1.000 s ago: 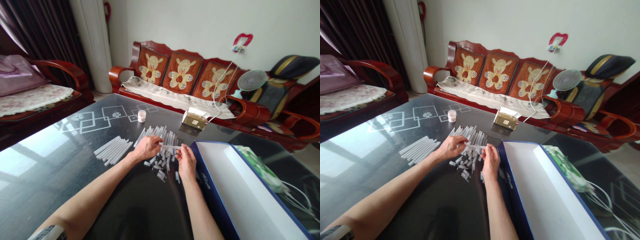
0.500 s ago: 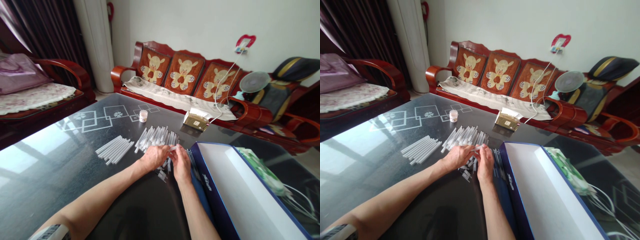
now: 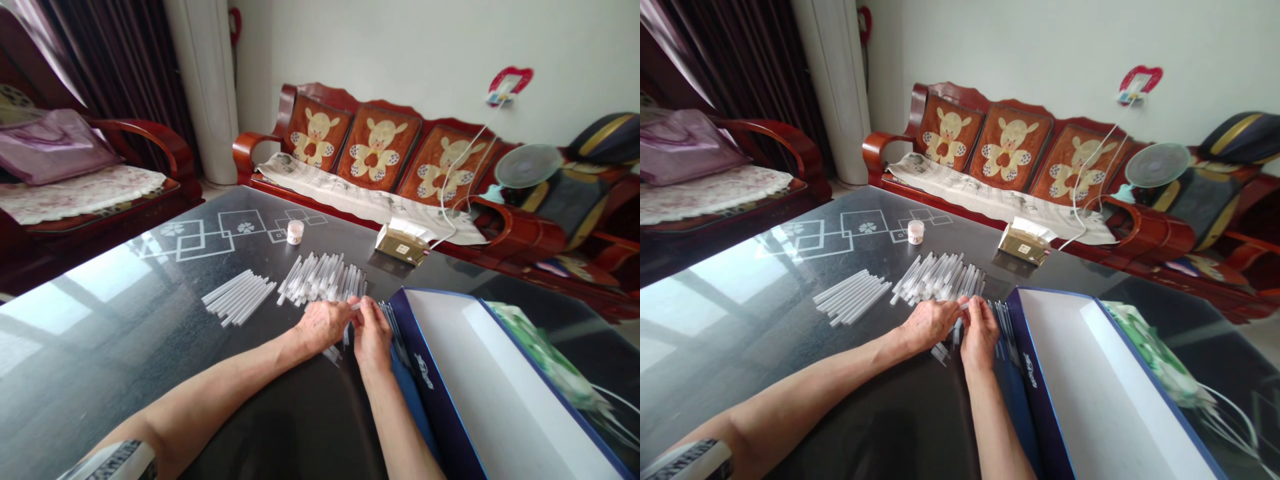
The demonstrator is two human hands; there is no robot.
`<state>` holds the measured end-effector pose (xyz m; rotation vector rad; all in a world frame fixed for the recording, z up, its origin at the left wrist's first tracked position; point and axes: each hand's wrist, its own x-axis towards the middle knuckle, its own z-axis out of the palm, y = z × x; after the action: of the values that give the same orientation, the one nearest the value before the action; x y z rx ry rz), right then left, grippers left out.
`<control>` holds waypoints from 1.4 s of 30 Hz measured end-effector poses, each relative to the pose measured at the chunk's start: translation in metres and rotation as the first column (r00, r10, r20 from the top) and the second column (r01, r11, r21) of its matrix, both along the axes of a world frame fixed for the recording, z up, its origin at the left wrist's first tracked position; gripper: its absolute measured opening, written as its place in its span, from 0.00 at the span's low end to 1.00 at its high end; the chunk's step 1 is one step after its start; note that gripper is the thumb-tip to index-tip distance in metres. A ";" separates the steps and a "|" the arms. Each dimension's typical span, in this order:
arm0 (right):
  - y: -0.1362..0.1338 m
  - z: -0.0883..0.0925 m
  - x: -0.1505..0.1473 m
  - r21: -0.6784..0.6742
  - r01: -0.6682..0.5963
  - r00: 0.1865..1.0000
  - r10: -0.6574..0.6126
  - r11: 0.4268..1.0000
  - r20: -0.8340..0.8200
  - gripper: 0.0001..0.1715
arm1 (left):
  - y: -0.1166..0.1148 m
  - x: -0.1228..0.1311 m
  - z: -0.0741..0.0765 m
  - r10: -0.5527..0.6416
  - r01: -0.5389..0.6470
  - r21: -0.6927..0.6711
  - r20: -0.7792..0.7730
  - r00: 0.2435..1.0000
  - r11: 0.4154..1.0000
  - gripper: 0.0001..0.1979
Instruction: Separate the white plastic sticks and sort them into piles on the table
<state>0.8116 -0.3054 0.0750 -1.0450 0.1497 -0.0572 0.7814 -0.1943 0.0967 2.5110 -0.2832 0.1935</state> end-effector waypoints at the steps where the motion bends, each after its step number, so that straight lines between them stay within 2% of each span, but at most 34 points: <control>1: 0.000 0.000 -0.001 0.015 -0.009 1.000 0.009 1.000 0.015 0.20 | 0.001 0.001 0.004 -0.013 0.008 -0.085 -0.052 0.999 0.996 0.18; 3: 0.000 0.001 -0.002 0.048 -0.036 0.998 0.034 0.998 0.049 0.20 | 0.003 0.004 0.011 -0.096 0.027 -0.314 -0.206 0.974 0.949 0.21; 4: 0.000 0.002 -0.003 0.065 -0.053 0.997 0.049 0.996 0.066 0.19 | 0.004 0.006 0.013 -0.165 0.013 -0.455 -0.296 0.941 0.890 0.22; 5: -0.001 0.003 -0.003 0.081 -0.074 0.995 0.068 0.994 0.078 0.19 | 0.005 0.008 0.015 -0.250 -0.028 -0.597 -0.377 0.892 0.802 0.23; 7: -0.006 0.006 0.000 0.117 -0.114 0.991 0.105 0.987 0.082 0.18 | 0.006 0.010 0.014 -0.423 -0.172 -0.798 -0.473 0.772 0.578 0.24; 8: -0.009 0.008 0.002 0.139 -0.115 0.992 0.105 0.984 0.074 0.17 | 0.005 0.011 0.013 -0.489 -0.228 -0.831 -0.496 0.718 0.507 0.23; 9: -0.014 0.010 0.005 0.165 -0.093 0.995 0.083 0.982 0.062 0.16 | 0.005 0.010 0.011 -0.540 -0.262 -0.841 -0.512 0.668 0.473 0.22; 10: -0.018 0.011 0.008 0.185 -0.061 0.997 0.052 0.981 0.052 0.16 | 0.004 0.009 0.010 -0.564 -0.275 -0.839 -0.525 0.637 0.470 0.21; 11: -0.023 0.012 0.011 0.206 0.010 0.999 -0.019 0.979 0.041 0.15 | 0.004 0.007 0.010 -0.551 -0.269 -0.826 -0.539 0.637 0.496 0.20; 12: -0.026 0.012 0.014 0.203 0.063 0.996 -0.073 0.977 0.042 0.16 | 0.004 0.005 0.010 -0.497 -0.244 -0.799 -0.547 0.674 0.549 0.20; 14: -0.030 0.008 0.016 0.091 0.085 0.992 -0.092 0.992 0.084 0.20 | 0.010 0.002 0.014 -0.268 -0.165 -0.679 -0.484 0.833 0.716 0.19; 16: -0.029 0.002 0.014 -0.115 0.066 0.989 -0.050 0.991 0.140 0.24 | 0.026 0.000 0.021 0.003 -0.125 -0.409 -0.287 0.958 0.904 0.18; 17: -0.028 -0.001 0.013 -0.252 0.064 0.984 -0.020 0.966 0.175 0.24 | 0.037 -0.001 0.024 0.117 -0.153 -0.228 -0.165 0.979 0.962 0.17; 18: -0.027 -0.004 0.012 -0.403 0.083 0.975 0.009 0.911 0.221 0.23 | 0.051 -0.002 0.027 0.230 -0.233 -0.055 -0.049 0.972 0.971 0.16; 19: -0.026 -0.006 0.011 -0.555 0.126 0.960 0.040 0.822 0.277 0.21 | 0.065 -0.004 0.028 0.307 -0.307 0.099 0.021 0.952 0.946 0.16; 21: -0.027 -0.007 0.011 -0.788 0.254 0.915 0.126 0.561 0.384 0.17 | 0.096 -0.008 0.026 0.417 -0.415 0.313 0.064 0.907 0.854 0.20; 23: -0.031 -0.005 0.011 -0.890 0.354 0.882 0.215 0.286 0.420 0.16 | 0.124 -0.014 0.020 0.503 -0.484 0.426 0.076 0.861 0.765 0.20; 25: -0.037 -0.003 0.010 -0.929 0.364 0.887 0.281 0.059 0.366 0.15 | 0.145 -0.020 0.012 0.544 -0.499 0.479 0.054 0.838 0.722 0.20; 27: -0.044 0.000 0.007 -0.934 0.337 0.907 0.309 -0.123 0.286 0.13 | 0.156 -0.024 0.005 0.568 -0.499 0.508 0.021 0.823 0.703 0.20; 28: -0.047 0.000 0.005 -0.925 0.324 0.916 0.311 -0.196 0.255 0.11 | 0.158 -0.025 0.003 0.572 -0.492 0.517 0.007 0.820 0.700 0.20; 30: -0.055 0.000 0.001 -0.902 0.312 0.929 0.296 -0.300 0.223 0.10 | 0.158 -0.027 -0.001 0.567 -0.474 0.533 -0.013 0.823 0.700 0.20; 33: -0.065 -0.002 -0.003 -0.881 0.309 0.936 0.277 -0.359 0.216 0.10 | 0.155 -0.026 -0.002 0.550 -0.456 0.540 -0.016 0.835 0.708 0.19; 38: -0.074 -0.003 -0.005 -0.886 0.287 0.937 0.298 -0.365 0.181 0.08 | 0.153 -0.026 0.002 0.547 -0.460 0.528 -0.012 0.837 0.714 0.19; 40: -0.071 -0.001 -0.004 -0.890 0.318 0.924 0.315 -0.326 0.215 0.09 | 0.151 -0.027 0.006 0.547 -0.472 0.529 0.017 0.837 0.706 0.18; 42: -0.065 0.003 -0.002 -0.896 0.382 0.877 0.394 -0.224 0.275 0.14 | 0.144 -0.025 0.010 0.476 -0.438 0.517 0.066 0.877 0.735 0.16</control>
<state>0.8093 -0.3702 0.0779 -2.7861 -0.5762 -0.5566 0.7563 -0.0500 0.1063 3.0870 0.3865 0.2471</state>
